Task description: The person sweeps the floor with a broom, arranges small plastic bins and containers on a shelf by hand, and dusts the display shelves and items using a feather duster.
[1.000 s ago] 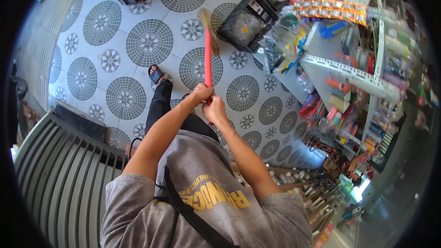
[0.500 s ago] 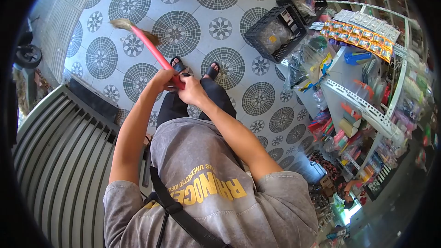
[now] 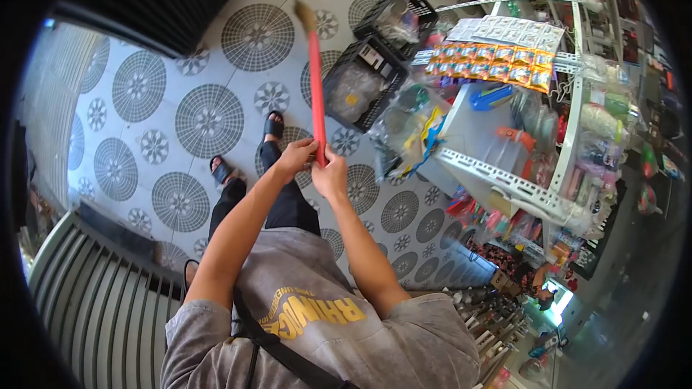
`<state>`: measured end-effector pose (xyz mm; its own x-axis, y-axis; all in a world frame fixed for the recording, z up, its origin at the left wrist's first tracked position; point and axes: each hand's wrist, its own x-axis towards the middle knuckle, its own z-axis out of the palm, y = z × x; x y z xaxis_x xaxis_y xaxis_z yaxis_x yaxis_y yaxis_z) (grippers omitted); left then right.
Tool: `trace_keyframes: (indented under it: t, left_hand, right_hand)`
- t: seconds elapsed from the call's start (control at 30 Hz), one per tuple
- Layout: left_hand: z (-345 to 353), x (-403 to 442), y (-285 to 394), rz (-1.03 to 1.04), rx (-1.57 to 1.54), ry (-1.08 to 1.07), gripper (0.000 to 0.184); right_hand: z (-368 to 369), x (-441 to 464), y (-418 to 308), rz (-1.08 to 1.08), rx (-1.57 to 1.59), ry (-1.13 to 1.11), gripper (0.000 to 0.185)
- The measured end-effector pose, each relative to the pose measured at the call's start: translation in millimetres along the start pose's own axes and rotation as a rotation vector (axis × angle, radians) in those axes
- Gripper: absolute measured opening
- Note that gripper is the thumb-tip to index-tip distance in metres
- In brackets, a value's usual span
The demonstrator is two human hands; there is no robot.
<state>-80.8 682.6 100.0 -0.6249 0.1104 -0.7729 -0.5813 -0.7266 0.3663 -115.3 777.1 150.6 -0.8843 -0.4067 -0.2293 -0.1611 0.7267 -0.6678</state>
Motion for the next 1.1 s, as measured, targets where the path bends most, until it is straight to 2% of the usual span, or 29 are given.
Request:
trace_keyframes:
  t: [0.03,0.1,0.13,0.17,0.27,0.3,0.33,0.37,0.43,0.47,0.57,0.67,0.77,0.8,0.83,0.87,0.9,0.97,1.0,1.1]
  left_hand:
    - [12,6,8,0.024,-0.053,-0.003,0.034]
    - [24,23,23,0.052,-0.08,-0.002,0.037]
    - [27,30,33,0.054,-0.096,0.014,0.038]
    - [25,39,38,0.077,-0.047,0.064,0.041]
    - [8,43,57,0.138,-0.116,0.151,0.045]
    - [-2,42,60,0.143,-0.145,0.172,0.046]
    - [-13,41,63,0.152,-0.171,0.191,0.046]
    - [-23,39,62,0.158,-0.214,0.22,0.047]
    - [-41,37,57,0.154,-0.281,0.278,0.047]
    - [-49,37,52,0.15,-0.321,0.288,0.047]
    - [-63,38,34,0.111,-0.35,0.347,0.047]
    - [-64,33,22,0.102,-0.342,0.382,0.041]
    - [-67,31,-2,0.102,-0.304,0.422,0.032]
    - [-63,13,0,0.087,-0.256,0.469,0.029]
    - [-63,4,-6,0.037,-0.193,0.516,0.029]
    - [-67,-6,-12,-0.01,-0.128,0.564,0.029]
    - [-76,-1,-33,0.034,0.082,0.664,0.031]
    - [-86,-17,-48,-0.075,-0.036,0.63,0.032]
    - [-86,-30,-49,-0.093,-0.082,0.652,0.032]
    - [-96,-40,-69,-0.042,-0.158,0.614,0.032]
  right_hand:
    - [-10,26,4,0.253,-0.018,-0.097,0.034]
    - [-21,76,-18,0.316,0.019,-0.033,0.026]
    - [-13,109,6,0.149,-0.09,0.023,0.018]
    - [-7,143,24,0.096,-0.127,0.039,0.014]
    - [18,236,49,0.144,-0.164,0.084,0.014]
    - [27,263,52,0.231,-0.104,-0.016,0.015]
    - [46,293,80,0.121,-0.14,0.033,0.013]
    - [43,293,39,0.273,-0.122,-0.068,0.012]
    - [64,307,42,0.184,-0.141,-0.105,0.011]
    - [66,300,25,0.249,-0.198,-0.162,0.011]
    - [100,271,52,-0.073,-0.336,-0.137,0.018]
    - [102,193,26,-0.164,-0.394,-0.229,0.03]
    - [94,113,5,-0.137,-0.33,-0.425,0.033]
    - [90,91,-8,0.124,-0.145,-0.55,0.026]
    - [97,65,12,-0.144,-0.299,-0.546,0.028]
    - [99,43,13,-0.244,-0.285,-0.498,0.027]
    - [93,21,-4,-0.164,-0.294,-0.56,0.024]
    - [90,-16,-11,-0.212,-0.27,-0.546,0.028]
    - [85,-30,-21,-0.154,-0.313,-0.603,0.036]
    - [72,-58,-40,-0.136,-0.253,-0.64,0.043]
